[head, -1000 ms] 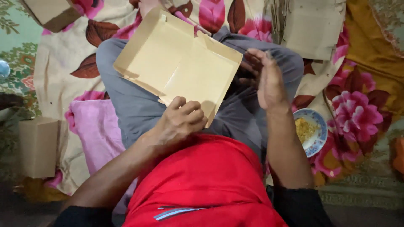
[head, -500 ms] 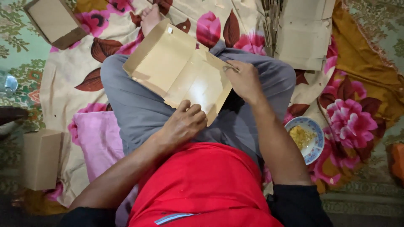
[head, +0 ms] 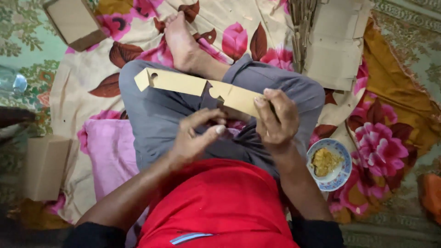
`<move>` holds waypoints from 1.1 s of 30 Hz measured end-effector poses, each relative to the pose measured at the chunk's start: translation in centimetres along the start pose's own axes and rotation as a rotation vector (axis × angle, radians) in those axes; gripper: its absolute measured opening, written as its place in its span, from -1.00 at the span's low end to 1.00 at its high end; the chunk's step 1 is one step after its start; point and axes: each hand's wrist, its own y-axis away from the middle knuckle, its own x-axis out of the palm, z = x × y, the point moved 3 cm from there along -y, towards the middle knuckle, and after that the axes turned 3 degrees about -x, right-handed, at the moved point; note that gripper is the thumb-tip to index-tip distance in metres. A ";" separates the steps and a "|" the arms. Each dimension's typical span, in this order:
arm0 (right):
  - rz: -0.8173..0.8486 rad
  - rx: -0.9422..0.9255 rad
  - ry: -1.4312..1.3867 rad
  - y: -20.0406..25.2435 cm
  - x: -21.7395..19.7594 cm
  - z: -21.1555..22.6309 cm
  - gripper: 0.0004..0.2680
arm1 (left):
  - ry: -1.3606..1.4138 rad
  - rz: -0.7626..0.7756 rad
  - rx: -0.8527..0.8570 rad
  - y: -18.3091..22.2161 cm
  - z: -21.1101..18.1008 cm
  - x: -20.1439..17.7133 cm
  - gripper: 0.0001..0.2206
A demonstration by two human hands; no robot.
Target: Assembling cardboard food boxes from flat templates by folding and tucking tabs while sitting on the floor.
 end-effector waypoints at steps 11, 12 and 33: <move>-0.042 -0.093 -0.104 2.3 0.2 1.6 -0.91 | 0.522 -0.217 -0.314 0.6 1.3 -0.1 -0.73; -0.043 -0.107 -0.120 2.3 0.2 1.7 -0.91 | 0.553 -0.244 -0.312 0.8 1.9 -0.1 -0.75; 0.090 0.038 -0.143 2.3 0.2 4.2 -0.55 | 0.398 -0.169 -0.373 -4.3 -2.3 2.5 -0.88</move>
